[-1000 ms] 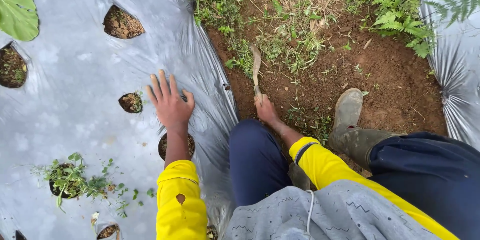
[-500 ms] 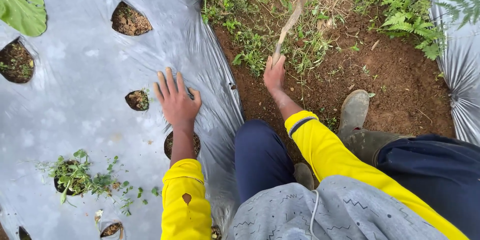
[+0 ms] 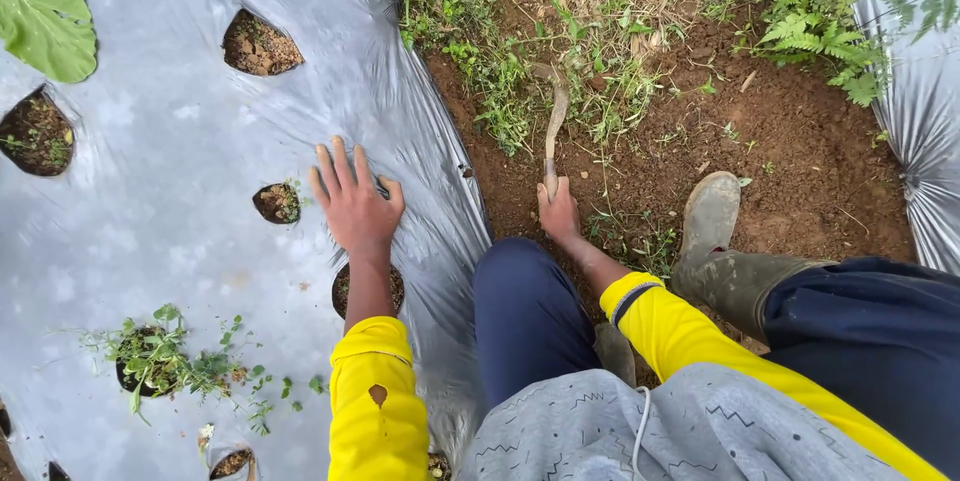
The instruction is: The person walks through a garden holding a bundle of weeds, then kneels to use a sickle to remove weeds from the soil between rows of crops covered in plastic mulch.
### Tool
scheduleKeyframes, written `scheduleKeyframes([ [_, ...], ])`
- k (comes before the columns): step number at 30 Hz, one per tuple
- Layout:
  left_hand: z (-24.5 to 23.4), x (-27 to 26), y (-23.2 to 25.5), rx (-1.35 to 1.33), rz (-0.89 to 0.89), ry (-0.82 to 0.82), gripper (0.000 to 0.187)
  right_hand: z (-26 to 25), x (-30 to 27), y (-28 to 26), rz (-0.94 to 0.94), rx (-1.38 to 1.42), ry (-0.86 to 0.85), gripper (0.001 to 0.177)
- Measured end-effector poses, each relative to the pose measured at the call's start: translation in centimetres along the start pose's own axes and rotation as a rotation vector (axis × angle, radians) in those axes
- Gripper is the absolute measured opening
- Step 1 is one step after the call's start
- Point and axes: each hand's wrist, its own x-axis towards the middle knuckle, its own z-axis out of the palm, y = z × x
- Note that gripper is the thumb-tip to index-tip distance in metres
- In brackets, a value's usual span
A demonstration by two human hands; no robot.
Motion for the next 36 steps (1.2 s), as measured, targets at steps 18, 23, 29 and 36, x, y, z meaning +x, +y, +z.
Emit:
scheduleKeyframes([
  [18,0.3,-0.6,-0.1,0.002,0.002,-0.034,0.058,0.3,-2.5,-3.0,0.017,0.14,-0.283,0.035],
  [23,0.9,-0.4,-0.4,0.006,0.001,-0.026,0.059,-2.5,-5.2,-5.8,0.038,0.002,-0.074,0.041],
  [29,0.6,-0.3,-0.3,0.018,0.001,-0.037,0.057,-4.3,3.8,-11.7,-0.171,0.193,0.308,0.031],
  [36,0.3,-0.2,-0.1,0.01,0.001,-0.037,0.056,0.7,1.6,-9.8,-0.055,0.139,-0.177,0.031],
])
